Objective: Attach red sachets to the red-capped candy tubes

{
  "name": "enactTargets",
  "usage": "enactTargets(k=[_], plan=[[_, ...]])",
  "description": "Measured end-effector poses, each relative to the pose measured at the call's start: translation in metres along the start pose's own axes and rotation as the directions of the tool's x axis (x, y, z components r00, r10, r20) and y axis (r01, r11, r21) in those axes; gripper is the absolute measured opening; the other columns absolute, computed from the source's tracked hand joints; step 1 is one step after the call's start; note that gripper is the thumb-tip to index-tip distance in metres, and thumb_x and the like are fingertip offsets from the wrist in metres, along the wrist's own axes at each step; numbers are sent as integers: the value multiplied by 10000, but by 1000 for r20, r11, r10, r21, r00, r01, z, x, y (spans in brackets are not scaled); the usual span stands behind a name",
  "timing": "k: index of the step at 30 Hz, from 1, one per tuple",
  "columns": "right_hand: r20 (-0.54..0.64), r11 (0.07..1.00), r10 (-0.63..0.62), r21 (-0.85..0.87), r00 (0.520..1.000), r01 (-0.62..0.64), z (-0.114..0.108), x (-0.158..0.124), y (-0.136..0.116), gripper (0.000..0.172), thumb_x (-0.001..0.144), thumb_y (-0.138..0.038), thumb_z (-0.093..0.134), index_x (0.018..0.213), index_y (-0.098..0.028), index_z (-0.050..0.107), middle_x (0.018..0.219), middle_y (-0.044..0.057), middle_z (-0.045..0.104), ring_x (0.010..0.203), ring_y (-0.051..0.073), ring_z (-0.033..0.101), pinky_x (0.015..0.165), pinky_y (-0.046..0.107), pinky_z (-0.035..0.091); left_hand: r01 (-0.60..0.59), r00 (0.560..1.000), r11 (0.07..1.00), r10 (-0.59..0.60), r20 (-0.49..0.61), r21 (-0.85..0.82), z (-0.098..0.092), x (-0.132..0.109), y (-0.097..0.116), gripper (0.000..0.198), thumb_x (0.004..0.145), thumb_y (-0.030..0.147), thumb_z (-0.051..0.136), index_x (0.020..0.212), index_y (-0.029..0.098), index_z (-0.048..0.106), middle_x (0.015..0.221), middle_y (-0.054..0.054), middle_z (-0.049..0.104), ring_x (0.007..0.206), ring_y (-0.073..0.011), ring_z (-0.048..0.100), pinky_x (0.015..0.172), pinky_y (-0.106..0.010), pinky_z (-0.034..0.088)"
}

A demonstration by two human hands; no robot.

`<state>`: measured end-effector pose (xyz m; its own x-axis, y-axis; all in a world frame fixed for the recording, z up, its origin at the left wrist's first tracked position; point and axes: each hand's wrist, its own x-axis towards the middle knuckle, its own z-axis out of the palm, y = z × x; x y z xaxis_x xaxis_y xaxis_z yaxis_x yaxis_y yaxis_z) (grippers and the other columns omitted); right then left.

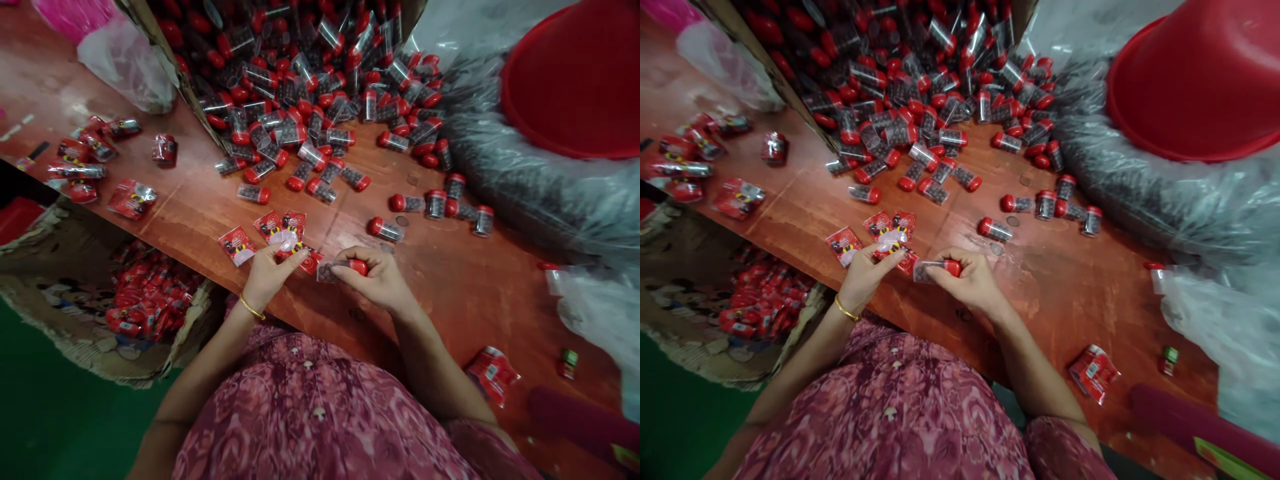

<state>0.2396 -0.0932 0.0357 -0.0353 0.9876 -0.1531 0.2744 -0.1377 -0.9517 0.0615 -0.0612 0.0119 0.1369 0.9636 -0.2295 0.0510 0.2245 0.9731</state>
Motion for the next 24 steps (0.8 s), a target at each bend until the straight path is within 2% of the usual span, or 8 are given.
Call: enactTargets(k=[3,8,13,15,18,24], plan=[[7,998,-39,-48,999,39,-1,-2,0,196,681,-333,627,682,-137,638,557,-2,572,467,74,443,435,196,355,-13,1000,1000,14,-19,23,-1,0,3,257,645,375,702,725,131,685,721,-16,665,699,-150,562,719,-273,439],[-7,986,-128,-112,992,127,-1,-5,1,143,698,-288,622,713,-149,651,624,10,638,524,92,520,495,205,418,44,997,996,-39,74,-75,-2,1,-4,281,663,401,688,761,138,693,741,-21,675,705,-148,574,740,-283,439],[-80,984,-159,-97,984,151,2,-7,2,123,695,-272,626,723,-157,659,611,2,638,513,92,523,480,199,416,57,996,998,-56,76,-12,-4,0,-2,263,627,397,720,697,146,691,657,7,645,638,-126,545,670,-255,424],[-79,988,-145,-66,986,140,3,-7,2,117,685,-267,635,715,-157,657,618,6,641,523,97,531,488,202,425,58,995,998,-58,85,-4,-5,-1,2,254,620,385,729,700,148,693,682,6,655,653,-126,551,679,-252,428],[-96,996,-91,-8,991,91,4,-6,2,133,671,-287,643,696,-157,648,593,1,619,491,90,502,454,198,406,83,985,996,-76,153,-36,-4,-2,4,263,617,383,735,720,144,696,739,-10,675,684,-135,574,701,-262,445],[-140,994,-18,105,990,33,12,-2,13,158,661,-320,645,661,-163,630,544,-24,557,451,70,432,423,190,363,135,979,972,-101,177,-194,5,-6,-11,302,620,354,746,834,145,706,824,-26,703,742,-141,607,763,-275,464]])
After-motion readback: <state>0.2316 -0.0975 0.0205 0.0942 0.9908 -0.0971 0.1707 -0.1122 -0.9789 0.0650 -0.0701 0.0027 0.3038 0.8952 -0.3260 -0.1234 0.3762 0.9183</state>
